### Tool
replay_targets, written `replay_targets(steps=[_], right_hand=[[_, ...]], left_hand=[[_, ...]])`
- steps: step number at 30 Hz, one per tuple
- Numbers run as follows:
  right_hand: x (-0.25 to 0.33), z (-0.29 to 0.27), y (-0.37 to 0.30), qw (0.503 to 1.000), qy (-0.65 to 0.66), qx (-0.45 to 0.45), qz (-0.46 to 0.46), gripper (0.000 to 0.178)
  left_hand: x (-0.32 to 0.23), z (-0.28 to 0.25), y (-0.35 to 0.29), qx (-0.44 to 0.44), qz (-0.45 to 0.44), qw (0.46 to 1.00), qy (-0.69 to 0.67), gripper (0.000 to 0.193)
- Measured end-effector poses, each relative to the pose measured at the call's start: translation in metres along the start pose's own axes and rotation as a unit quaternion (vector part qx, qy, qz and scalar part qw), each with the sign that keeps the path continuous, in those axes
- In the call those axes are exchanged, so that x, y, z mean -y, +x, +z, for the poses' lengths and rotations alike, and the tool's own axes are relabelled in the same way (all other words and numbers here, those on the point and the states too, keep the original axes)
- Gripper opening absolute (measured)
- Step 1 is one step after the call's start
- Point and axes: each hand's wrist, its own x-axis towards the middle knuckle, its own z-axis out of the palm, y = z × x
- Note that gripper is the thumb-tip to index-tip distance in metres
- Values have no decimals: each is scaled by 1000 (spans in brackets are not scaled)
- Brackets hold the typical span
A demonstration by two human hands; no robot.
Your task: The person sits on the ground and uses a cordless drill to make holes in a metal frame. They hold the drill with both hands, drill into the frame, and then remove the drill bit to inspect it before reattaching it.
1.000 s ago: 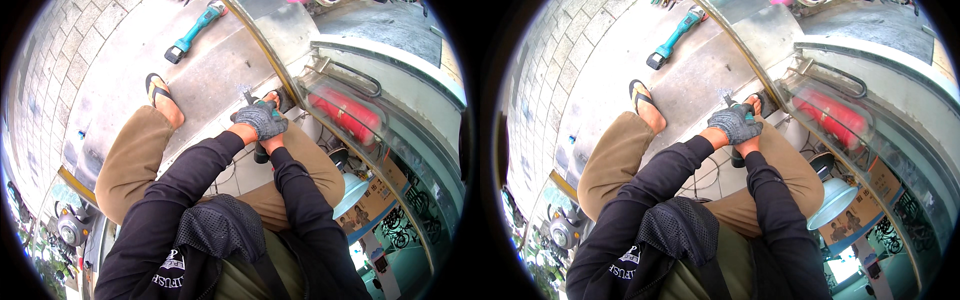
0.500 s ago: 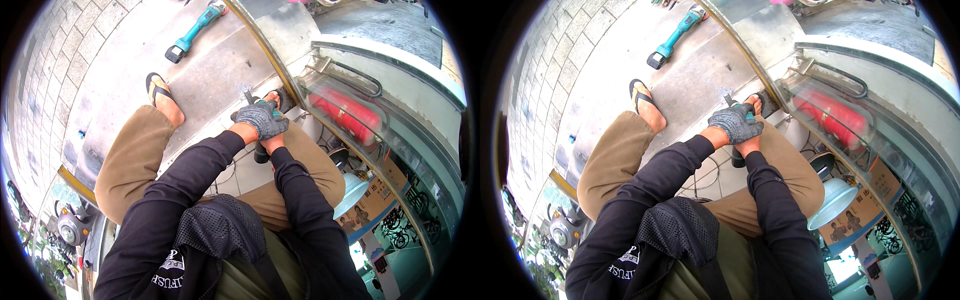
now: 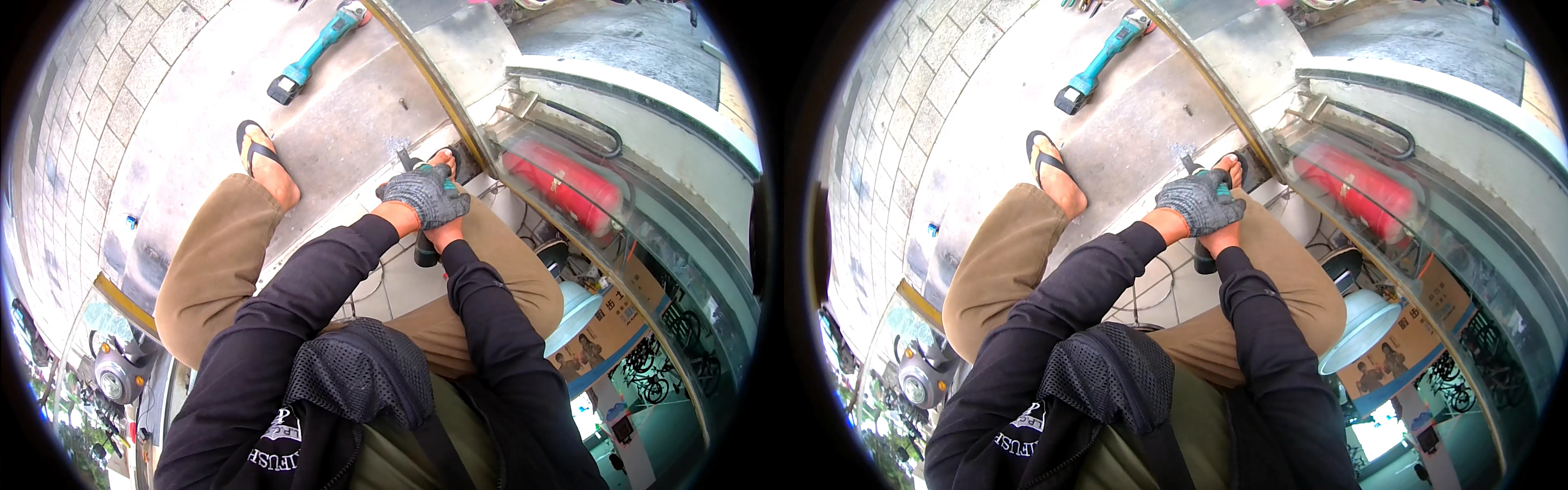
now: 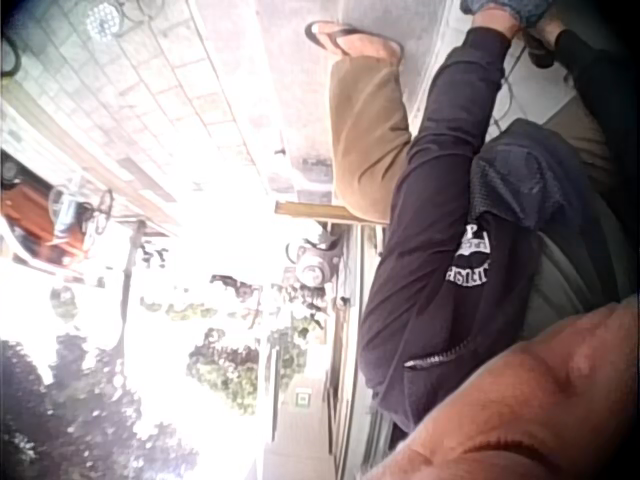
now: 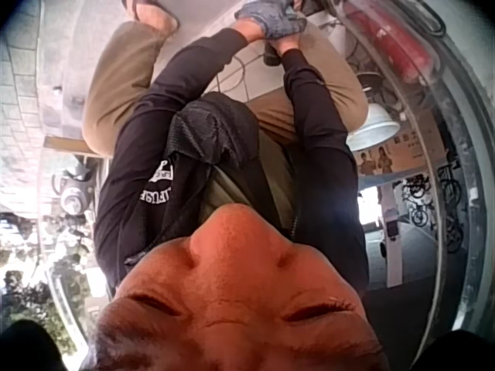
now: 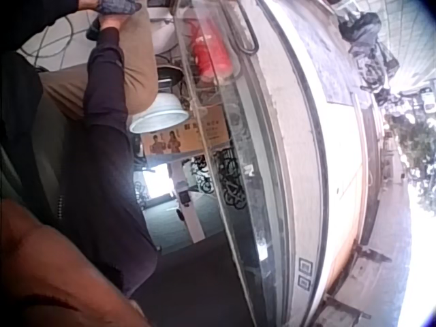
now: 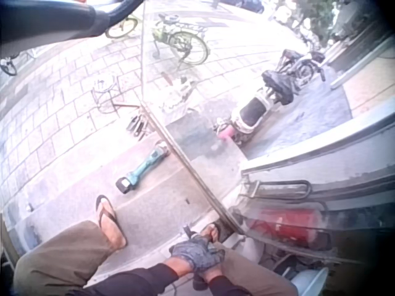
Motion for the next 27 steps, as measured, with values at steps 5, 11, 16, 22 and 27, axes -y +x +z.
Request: replay_targets(steps=[5,11,16,22,27], right_hand=[[3,-2,0,998,-57,23,4,61],[13,-6,-2,1000,-29,10,-6,58],[14,-6,-1,997,-61,35,14,60],[-7,1,3,994,-105,27,-21,57],[-12,5,3,995,-91,-1,-34,55]], left_hand=[[0,-2,-1,-2,4,1000,1,66],[1,1,0,-15,6,1000,-3,66],[-1,-3,-1,-3,-1,1000,4,67],[0,1,0,-13,7,1000,1,67],[0,0,0,3,-1,1000,-5,65]])
